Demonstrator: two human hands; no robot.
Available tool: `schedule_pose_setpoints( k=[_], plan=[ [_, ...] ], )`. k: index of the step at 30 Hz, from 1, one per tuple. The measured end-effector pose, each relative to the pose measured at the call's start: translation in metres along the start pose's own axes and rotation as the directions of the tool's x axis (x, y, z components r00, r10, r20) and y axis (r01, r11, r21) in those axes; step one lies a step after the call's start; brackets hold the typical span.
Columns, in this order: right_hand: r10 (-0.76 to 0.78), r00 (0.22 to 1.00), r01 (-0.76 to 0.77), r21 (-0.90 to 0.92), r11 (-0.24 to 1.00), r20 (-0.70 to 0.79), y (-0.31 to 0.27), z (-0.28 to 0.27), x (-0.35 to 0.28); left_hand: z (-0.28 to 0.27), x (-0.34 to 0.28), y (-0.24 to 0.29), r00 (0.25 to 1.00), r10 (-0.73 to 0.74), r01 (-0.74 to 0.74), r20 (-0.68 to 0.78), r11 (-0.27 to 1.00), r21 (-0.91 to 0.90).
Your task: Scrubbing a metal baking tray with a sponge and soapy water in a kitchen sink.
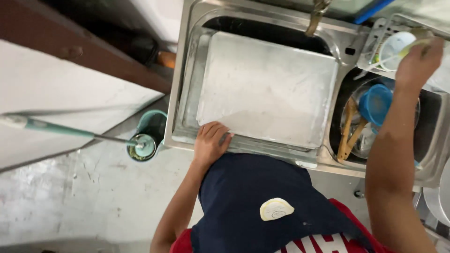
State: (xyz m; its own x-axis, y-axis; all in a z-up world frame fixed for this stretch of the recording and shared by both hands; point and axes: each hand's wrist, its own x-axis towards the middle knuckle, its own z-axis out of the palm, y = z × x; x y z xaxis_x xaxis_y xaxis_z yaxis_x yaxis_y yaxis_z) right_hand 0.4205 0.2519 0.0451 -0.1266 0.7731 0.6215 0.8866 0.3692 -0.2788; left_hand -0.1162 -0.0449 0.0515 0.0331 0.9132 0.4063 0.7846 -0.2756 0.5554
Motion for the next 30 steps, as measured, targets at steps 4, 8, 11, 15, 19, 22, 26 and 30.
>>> schedule_pose_setpoints(
  k=[4, 8, 11, 15, 19, 22, 26, 30],
  plan=[
    [-0.039, 0.996, 0.024, -0.192, 0.981, -0.076, 0.101, 0.031, -0.014, -0.002, 0.0, 0.0, 1.0, 0.005, -0.005, 0.005, 1.0, 0.007],
    [0.003, 1.0, -0.008, -0.427, 0.904, -0.011, 0.112, 0.03, -0.011, -0.001, 0.001, 0.0, 1.0, 0.002, -0.002, 0.004, 0.999, 0.033],
    [-0.209, 0.977, 0.214, 0.123, 0.969, -0.051, -0.047, -0.008, 0.018, -0.003, 0.005, 0.003, 0.998, -0.013, 0.014, -0.063, 1.0, 0.015],
    [-0.033, 0.993, 0.01, 0.203, 0.979, 0.112, -0.174, 0.053, -0.024, 0.008, 0.0, -0.004, 0.999, -0.04, 0.041, -0.036, 0.999, 0.033],
    [-0.195, 0.95, 0.095, 0.369, 0.924, 0.243, -0.293, 0.116, -0.077, 0.023, -0.013, -0.014, 0.982, 0.119, -0.106, -0.145, 0.99, 0.094],
    [-0.465, 0.81, 0.376, 0.291, 0.88, 0.358, -0.352, 0.122, -0.112, 0.02, -0.01, -0.015, 0.98, 0.121, -0.104, -0.159, 0.988, 0.11],
    [-0.651, 0.557, 0.465, 0.455, 0.759, 0.516, -0.38, 0.093, -0.13, 0.027, -0.015, -0.018, 0.98, 0.11, -0.092, -0.164, 0.989, 0.114],
    [-0.6, 0.499, 0.492, 0.365, 0.79, 0.625, -0.347, 0.178, -0.088, 0.031, -0.014, -0.022, 0.979, 0.119, -0.096, -0.163, 0.985, 0.143]
  ],
)
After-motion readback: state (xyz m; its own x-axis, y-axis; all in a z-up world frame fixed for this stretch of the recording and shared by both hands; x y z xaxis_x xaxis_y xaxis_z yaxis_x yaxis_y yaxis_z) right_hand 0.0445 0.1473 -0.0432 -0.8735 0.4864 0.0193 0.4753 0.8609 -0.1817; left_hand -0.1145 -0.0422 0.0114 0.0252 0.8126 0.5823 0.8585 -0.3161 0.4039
